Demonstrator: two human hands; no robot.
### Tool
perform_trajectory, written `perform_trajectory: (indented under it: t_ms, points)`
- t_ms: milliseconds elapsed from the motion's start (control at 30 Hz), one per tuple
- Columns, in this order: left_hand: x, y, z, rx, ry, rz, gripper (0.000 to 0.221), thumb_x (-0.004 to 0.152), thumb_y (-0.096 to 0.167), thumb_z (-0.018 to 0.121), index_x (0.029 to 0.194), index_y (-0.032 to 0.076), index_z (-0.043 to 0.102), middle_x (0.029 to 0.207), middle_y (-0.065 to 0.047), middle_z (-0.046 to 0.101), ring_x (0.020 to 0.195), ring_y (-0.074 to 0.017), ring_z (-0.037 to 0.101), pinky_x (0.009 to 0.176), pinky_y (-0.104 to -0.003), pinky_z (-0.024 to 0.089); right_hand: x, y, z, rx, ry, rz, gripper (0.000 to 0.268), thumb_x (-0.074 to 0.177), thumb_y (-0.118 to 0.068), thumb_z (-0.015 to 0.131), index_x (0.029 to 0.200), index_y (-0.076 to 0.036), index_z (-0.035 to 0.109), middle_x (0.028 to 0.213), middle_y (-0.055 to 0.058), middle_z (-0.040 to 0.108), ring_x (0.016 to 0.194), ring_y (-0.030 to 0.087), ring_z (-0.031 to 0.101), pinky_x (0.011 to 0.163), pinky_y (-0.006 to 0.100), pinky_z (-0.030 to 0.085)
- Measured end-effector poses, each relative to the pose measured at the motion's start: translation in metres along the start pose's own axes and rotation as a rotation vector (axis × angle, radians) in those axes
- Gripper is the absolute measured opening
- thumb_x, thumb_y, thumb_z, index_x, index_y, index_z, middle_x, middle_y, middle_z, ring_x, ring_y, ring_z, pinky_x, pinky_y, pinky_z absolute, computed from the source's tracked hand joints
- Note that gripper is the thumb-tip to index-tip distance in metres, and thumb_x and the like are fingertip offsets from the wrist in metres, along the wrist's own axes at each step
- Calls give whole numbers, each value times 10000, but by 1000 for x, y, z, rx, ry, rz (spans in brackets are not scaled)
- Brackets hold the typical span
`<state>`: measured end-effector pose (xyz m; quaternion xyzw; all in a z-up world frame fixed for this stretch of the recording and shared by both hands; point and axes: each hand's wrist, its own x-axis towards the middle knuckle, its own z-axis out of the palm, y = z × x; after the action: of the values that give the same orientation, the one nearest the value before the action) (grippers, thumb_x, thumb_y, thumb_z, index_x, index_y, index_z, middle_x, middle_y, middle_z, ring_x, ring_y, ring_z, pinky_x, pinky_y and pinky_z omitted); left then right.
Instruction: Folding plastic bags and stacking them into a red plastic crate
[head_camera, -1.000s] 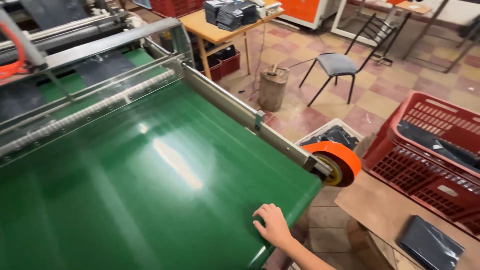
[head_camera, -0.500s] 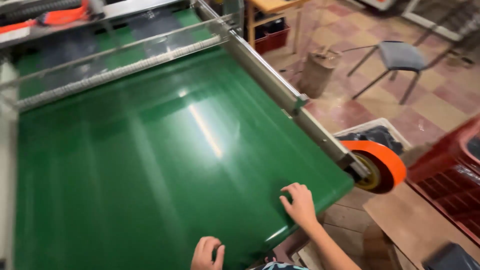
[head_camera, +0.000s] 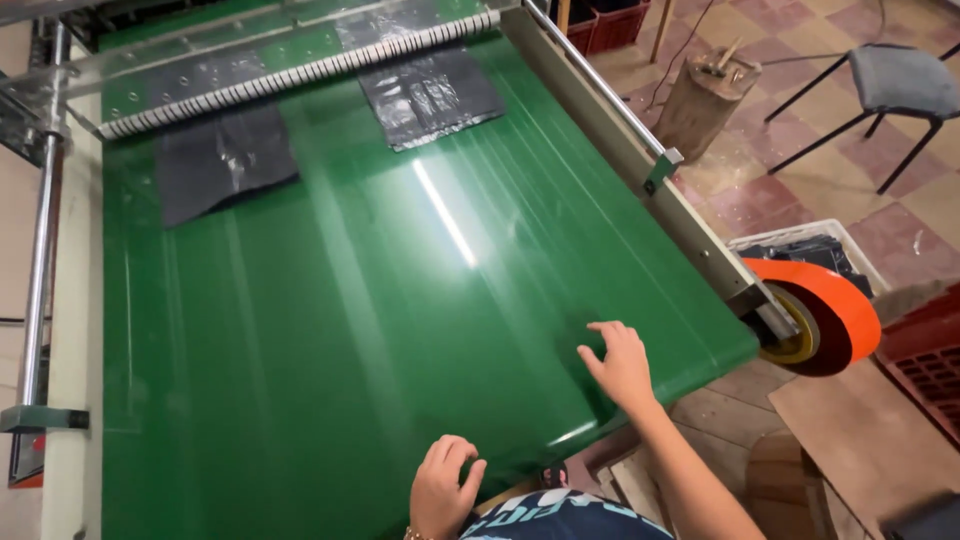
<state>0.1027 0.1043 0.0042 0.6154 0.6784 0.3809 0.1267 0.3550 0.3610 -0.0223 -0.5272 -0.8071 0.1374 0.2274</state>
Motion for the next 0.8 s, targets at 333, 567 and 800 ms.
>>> perform_trajectory:
  t_ms: [333,567,800]
  points:
    - [6,11,30,265,-144,243,418,751,444,762,1029,163,625,1118,-11,614,1035,-246,557,678,-421,503,22,23,-24,-29,10,121,586,866,-398,699,1296,-15,593,1222,166,643,1114,365,589,975,470,450]
    - [19,26,51,417,-95,398,640,671,470,831,1165,138,596,1341,-66,578,1327,-307,481,1009,-551,417,38,40,-31,2,1,187,648,888,-407,687,1350,21,538,1266,202,598,1192,371,545,998,483,436]
    - [35,42,75,610,-139,390,992,563,624,862,1363,135,537,1514,-91,464,1451,-319,357,1068,-639,360,35,69,-29,-246,-93,420,823,866,-576,683,1387,31,488,1254,213,560,1116,448,491,923,510,451]
